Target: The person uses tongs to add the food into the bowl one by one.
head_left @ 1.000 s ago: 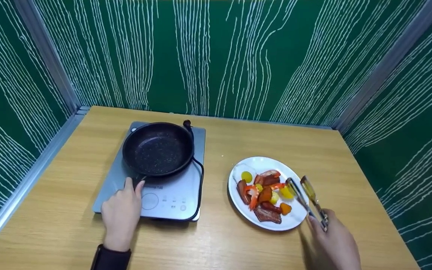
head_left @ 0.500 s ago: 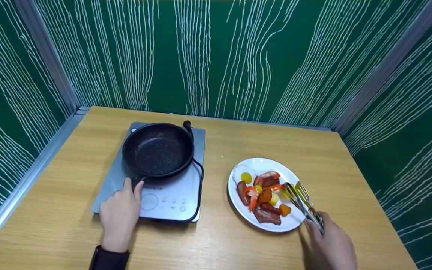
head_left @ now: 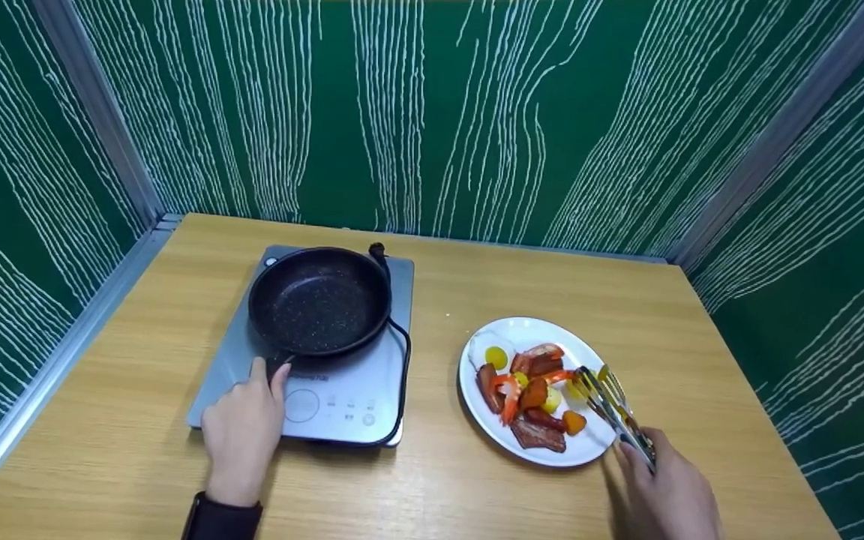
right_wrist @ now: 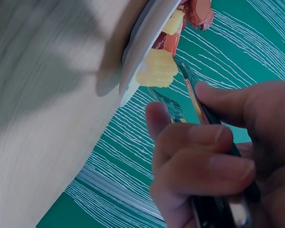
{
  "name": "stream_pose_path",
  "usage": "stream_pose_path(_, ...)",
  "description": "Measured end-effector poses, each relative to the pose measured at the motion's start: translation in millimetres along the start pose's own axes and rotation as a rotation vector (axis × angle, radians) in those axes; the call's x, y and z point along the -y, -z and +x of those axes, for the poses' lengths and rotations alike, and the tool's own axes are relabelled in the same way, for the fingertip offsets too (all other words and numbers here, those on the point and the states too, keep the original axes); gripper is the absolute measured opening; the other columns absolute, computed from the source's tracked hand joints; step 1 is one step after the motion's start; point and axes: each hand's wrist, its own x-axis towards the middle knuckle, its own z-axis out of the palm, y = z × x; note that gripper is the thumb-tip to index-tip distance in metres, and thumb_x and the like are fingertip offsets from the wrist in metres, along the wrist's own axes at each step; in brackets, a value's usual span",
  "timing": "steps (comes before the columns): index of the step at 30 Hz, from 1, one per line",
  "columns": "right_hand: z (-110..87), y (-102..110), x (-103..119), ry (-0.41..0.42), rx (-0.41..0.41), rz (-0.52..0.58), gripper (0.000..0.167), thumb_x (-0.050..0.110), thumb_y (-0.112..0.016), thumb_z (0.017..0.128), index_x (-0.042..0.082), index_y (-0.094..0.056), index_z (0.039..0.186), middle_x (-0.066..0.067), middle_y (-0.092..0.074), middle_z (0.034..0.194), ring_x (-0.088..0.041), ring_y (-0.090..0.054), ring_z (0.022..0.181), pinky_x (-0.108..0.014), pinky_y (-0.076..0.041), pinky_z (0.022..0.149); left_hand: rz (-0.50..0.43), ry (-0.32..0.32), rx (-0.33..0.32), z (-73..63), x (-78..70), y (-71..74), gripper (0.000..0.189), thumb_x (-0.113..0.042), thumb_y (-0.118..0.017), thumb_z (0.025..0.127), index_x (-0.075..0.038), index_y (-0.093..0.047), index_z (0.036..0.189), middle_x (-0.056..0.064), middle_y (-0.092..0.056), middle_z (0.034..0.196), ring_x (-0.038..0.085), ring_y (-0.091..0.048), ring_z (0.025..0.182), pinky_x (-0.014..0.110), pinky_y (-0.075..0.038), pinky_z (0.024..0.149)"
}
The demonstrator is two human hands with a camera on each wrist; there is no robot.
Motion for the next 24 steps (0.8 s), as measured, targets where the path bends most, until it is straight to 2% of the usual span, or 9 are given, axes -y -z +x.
stream_pose_path(4,-2.9,4,0,0.026,-0.046,-0.024,0.061,0.041,-0.052,0.106,-0.004,-0.042,0.145,-0.019,-0.062,0.098,-0.025,-0.055,0.076,-0.034,-0.04,0.064,-0.006,-0.002,-0.014,-0.9,-1.3,-0.7,0.048,-0.039,-0.054,0.106,0.004,-0.064,0.126,0.02,-0.06,0.057,0.028,-0.049,0.04,0.037,-0.033,0.039)
stream_pose_path(8,-5.2,9,2,0.052,-0.075,-0.045,0.057,0.039,-0.054,0.106,-0.004,-0.044,0.144,-0.019,-0.06,0.097,-0.026,-0.054,0.077,-0.034,-0.037,0.063,-0.007,-0.008,-0.025,-0.9,-1.1,-0.8,0.045,-0.037,-0.055,0.106,0.005,-0.065,0.121,0.019,-0.057,0.053,0.027,-0.048,0.039,0.037,-0.033,0.038)
stream_pose_path(13,-8.1,16,8,0.039,-0.077,-0.012,0.063,0.044,-0.051,0.106,-0.002,-0.041,0.148,-0.021,-0.062,0.104,-0.026,-0.055,0.078,-0.035,-0.04,0.064,-0.001,-0.016,-0.023,1.4,0.0,0.1,0.046,-0.037,-0.054,0.106,0.004,-0.064,0.123,0.016,-0.054,0.051,0.025,-0.045,0.038,0.036,-0.031,0.038)
stream_pose_path(16,-10.1,20,15,0.059,-0.093,-0.008,0.066,0.048,-0.05,0.106,-0.002,-0.041,0.148,-0.024,-0.064,0.109,-0.027,-0.056,0.08,-0.038,-0.044,0.067,-0.001,-0.011,-0.009,1.9,0.4,0.9,0.048,-0.038,-0.053,0.106,0.004,-0.064,0.126,0.016,-0.055,0.052,0.025,-0.045,0.039,0.036,-0.031,0.039)
stream_pose_path(18,-11.1,22,22,0.102,-0.122,-0.013,0.065,0.048,-0.051,0.105,-0.002,-0.043,0.146,-0.027,-0.065,0.113,-0.028,-0.058,0.082,-0.042,-0.046,0.069,-0.001,-0.005,0.005,1.8,0.6,1.2,0.049,-0.039,-0.053,0.106,0.004,-0.064,0.128,0.017,-0.057,0.054,0.025,-0.046,0.039,0.036,-0.031,0.039)
stream_pose_path(21,-11.7,24,37,0.212,-0.19,-0.013,0.059,0.043,-0.056,0.104,-0.002,-0.049,0.142,-0.028,-0.067,0.113,-0.03,-0.061,0.082,-0.046,-0.048,0.069,-0.002,0.0,0.021,1.6,0.8,1.1,0.049,-0.039,-0.052,0.106,0.003,-0.063,0.13,0.018,-0.058,0.056,0.024,-0.046,0.04,0.035,-0.031,0.04)
stream_pose_path(24,-10.5,24,59,0.35,-0.273,0.014,0.049,0.034,-0.061,0.103,-0.002,-0.055,0.135,-0.025,-0.069,0.102,-0.03,-0.063,0.077,-0.045,-0.047,0.065,0.003,-0.005,0.026,1.1,1.1,0.8,0.049,-0.04,-0.052,0.106,0.002,-0.063,0.13,0.017,-0.057,0.055,0.023,-0.045,0.04,0.034,-0.029,0.04)
